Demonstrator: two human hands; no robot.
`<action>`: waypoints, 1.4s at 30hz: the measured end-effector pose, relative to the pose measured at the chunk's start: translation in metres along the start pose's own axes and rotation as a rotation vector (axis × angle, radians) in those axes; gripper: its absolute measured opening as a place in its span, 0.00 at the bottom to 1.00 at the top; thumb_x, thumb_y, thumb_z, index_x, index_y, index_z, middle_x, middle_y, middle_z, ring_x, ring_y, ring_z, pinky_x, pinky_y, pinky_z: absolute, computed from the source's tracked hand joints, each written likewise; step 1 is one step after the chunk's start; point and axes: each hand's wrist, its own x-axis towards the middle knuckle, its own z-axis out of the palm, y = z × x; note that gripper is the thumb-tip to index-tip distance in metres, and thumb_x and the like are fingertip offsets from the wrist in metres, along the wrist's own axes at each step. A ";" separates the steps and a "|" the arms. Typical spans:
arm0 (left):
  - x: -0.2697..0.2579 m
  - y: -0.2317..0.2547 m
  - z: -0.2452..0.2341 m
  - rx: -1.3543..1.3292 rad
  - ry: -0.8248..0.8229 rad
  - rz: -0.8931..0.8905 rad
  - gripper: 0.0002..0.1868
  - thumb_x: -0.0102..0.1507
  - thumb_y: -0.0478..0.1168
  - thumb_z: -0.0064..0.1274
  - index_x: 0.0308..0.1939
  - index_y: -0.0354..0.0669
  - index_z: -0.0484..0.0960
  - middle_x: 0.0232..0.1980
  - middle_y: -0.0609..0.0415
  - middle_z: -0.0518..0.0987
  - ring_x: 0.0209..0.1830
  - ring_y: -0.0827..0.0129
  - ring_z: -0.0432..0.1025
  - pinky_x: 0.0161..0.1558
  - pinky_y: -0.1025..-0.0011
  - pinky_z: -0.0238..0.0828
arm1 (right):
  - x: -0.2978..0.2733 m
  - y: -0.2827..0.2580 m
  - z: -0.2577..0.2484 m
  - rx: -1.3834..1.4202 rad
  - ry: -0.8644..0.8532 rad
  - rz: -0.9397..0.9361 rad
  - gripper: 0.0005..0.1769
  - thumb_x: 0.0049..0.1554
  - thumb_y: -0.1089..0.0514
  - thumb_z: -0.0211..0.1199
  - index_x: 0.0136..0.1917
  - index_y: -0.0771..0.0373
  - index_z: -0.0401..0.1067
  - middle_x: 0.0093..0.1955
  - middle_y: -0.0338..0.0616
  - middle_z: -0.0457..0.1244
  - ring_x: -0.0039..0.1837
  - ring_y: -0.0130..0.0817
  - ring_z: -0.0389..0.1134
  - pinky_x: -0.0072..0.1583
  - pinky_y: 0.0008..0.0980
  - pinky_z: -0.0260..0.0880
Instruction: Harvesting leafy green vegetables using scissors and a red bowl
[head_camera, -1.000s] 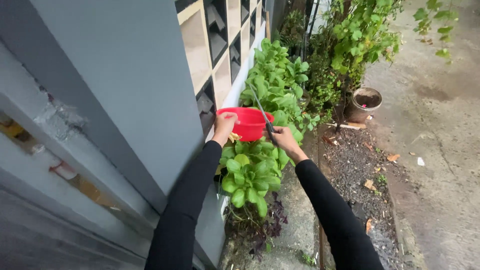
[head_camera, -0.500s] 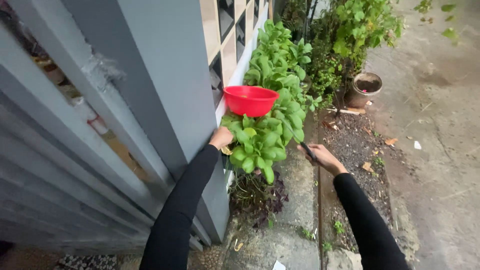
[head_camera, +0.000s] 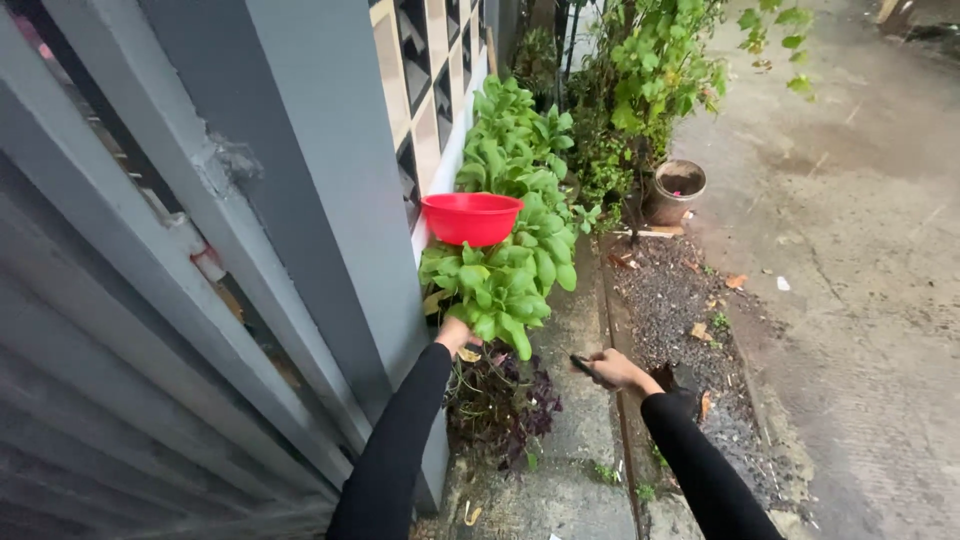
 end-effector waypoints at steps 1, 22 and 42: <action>-0.001 0.008 -0.006 -0.089 0.019 -0.038 0.10 0.61 0.43 0.57 0.36 0.40 0.87 0.36 0.47 0.86 0.38 0.55 0.81 0.46 0.57 0.81 | 0.004 0.004 0.004 0.000 0.002 0.002 0.10 0.51 0.56 0.63 0.33 0.64 0.77 0.23 0.45 0.60 0.24 0.32 0.61 0.25 0.27 0.60; -0.013 0.063 0.024 -1.851 0.468 -0.874 0.24 0.64 0.44 0.60 0.60 0.34 0.76 0.55 0.47 0.82 0.53 0.60 0.79 0.47 0.62 0.83 | -0.053 -0.017 0.018 0.262 -0.355 -0.087 0.11 0.50 0.57 0.59 0.41 0.68 0.72 0.24 0.44 0.53 0.21 0.25 0.50 0.24 0.23 0.47; -0.023 0.116 -0.020 -1.779 0.240 -0.946 0.21 0.56 0.37 0.71 0.50 0.32 0.84 0.47 0.33 0.84 0.50 0.40 0.80 0.54 0.39 0.76 | -0.048 -0.054 -0.030 0.170 -0.438 -0.015 0.15 0.53 0.50 0.63 0.37 0.65 0.71 0.22 0.39 0.50 0.21 0.23 0.44 0.25 0.22 0.43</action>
